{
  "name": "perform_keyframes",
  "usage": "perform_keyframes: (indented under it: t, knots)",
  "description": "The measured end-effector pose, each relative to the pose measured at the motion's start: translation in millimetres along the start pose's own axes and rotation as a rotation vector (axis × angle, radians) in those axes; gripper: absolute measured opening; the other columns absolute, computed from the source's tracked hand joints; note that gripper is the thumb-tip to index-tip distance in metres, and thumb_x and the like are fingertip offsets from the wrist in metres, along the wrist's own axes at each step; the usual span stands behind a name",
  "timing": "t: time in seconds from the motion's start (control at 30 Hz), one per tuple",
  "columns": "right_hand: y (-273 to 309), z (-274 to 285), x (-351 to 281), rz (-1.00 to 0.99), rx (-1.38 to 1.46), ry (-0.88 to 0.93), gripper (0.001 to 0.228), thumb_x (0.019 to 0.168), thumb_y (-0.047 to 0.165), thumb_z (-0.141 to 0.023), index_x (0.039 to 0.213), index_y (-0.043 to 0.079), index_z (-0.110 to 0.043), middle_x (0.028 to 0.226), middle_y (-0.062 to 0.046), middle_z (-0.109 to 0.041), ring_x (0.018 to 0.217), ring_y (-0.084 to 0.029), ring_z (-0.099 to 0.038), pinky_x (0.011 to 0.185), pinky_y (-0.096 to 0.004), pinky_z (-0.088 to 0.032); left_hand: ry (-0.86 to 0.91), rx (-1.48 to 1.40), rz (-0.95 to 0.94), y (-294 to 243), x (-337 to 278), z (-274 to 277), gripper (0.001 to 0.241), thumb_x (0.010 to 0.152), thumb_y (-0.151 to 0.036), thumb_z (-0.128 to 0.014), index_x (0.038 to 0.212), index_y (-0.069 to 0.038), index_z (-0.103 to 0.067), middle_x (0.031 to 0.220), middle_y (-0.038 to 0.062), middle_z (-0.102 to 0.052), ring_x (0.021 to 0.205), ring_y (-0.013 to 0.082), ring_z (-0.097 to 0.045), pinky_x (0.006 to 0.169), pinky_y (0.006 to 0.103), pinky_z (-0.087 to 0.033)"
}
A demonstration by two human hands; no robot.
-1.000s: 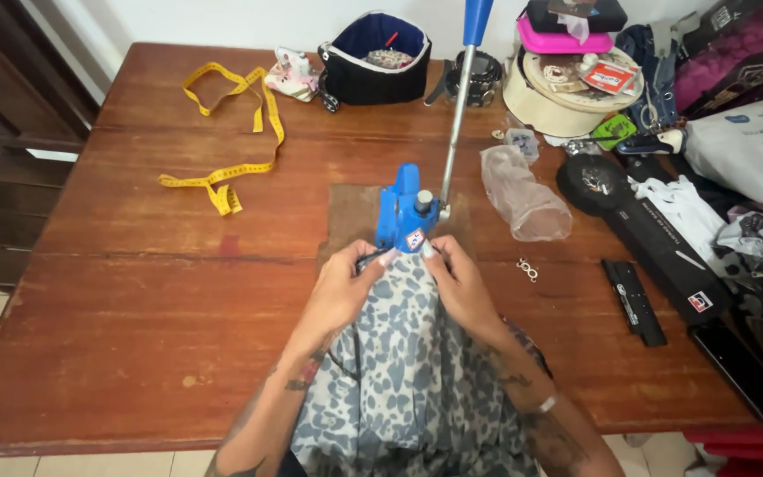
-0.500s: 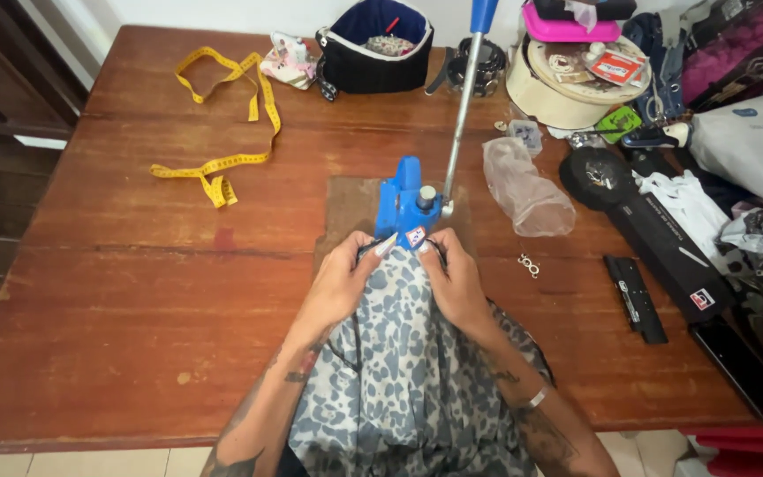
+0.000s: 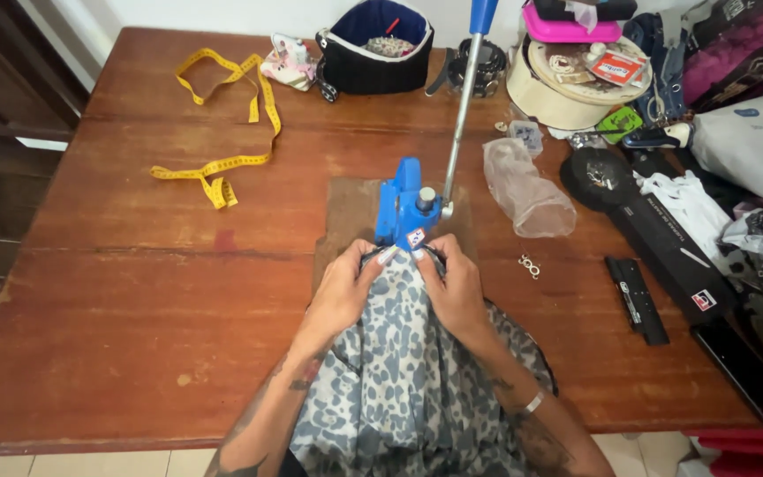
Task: Using a manual hand press to attach metal grommets to a piece of leopard-print fabric.
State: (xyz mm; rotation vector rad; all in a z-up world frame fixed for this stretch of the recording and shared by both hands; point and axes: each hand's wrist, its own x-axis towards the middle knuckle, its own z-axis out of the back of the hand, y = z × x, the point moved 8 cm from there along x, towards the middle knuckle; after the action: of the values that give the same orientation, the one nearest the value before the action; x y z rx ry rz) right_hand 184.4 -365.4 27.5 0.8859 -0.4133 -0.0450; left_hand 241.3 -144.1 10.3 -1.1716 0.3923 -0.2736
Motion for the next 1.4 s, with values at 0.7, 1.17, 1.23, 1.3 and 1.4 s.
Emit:
perform_keyframes:
  t: [0.7,1.17,1.23,1.3,1.4]
  knots:
    - [-16.3,-5.4,-9.6,-0.027,0.007,-0.114,0.019,0.121,0.034,-0.079,0.122,0.016,-0.072,0.092,-0.016,-0.083,0.087,-0.035,-0.084,0.079,-0.046,-0.067,-0.051,-0.059,0.028,6.6,-3.1,-5.9,0.026,0.122,-0.037,-0.071,0.124,-0.011,-0.076,0.095,0.030,-0.077,0.102,0.0504,-0.079,0.097,0.0608,-0.060]
    - [-23.7,-1.6,-2.2,0.460,-0.059,0.026,0.018,0.124,0.017,-0.073,0.132,0.013,-0.087,0.105,-0.009,-0.080,0.091,-0.038,-0.085,0.084,-0.045,-0.070,-0.080,-0.077,0.071,28.5,9.2,-4.4,0.029,0.120,-0.043,-0.076,0.120,-0.015,-0.080,0.089,0.024,-0.076,0.094,0.0415,-0.076,0.090,0.0558,-0.060]
    - [-19.2,0.8,1.6,0.487,-0.080,0.046,0.018,0.123,0.020,-0.074,0.131,0.013,-0.089,0.104,-0.008,-0.080,0.089,-0.037,-0.085,0.082,-0.044,-0.070,-0.081,-0.080,0.068,28.4,9.9,-3.9,0.030,0.120,-0.044,-0.076,0.119,-0.014,-0.081,0.089,0.023,-0.076,0.094,0.0410,-0.076,0.090,0.0551,-0.060]
    - [-15.0,4.1,6.6,0.574,-0.002,0.036,0.020,0.121,0.024,-0.077,0.128,0.012,-0.092,0.101,-0.004,-0.078,0.079,-0.027,-0.081,0.078,-0.036,-0.069,-0.095,-0.077,0.087,27.6,9.7,-1.9,0.029,0.120,-0.044,-0.076,0.119,-0.016,-0.082,0.087,0.021,-0.075,0.092,0.0390,-0.075,0.087,0.0535,-0.060]
    - [4.3,8.1,7.0,0.636,0.056,-0.022,0.030,0.109,0.035,-0.096,0.124,0.009,-0.096,0.099,-0.011,-0.077,0.080,-0.029,-0.077,0.077,-0.036,-0.066,-0.085,-0.078,0.094,25.5,3.8,-2.7,0.029,0.119,-0.045,-0.076,0.123,-0.017,-0.083,0.094,0.026,-0.080,0.099,0.0431,-0.079,0.092,0.0561,-0.060]
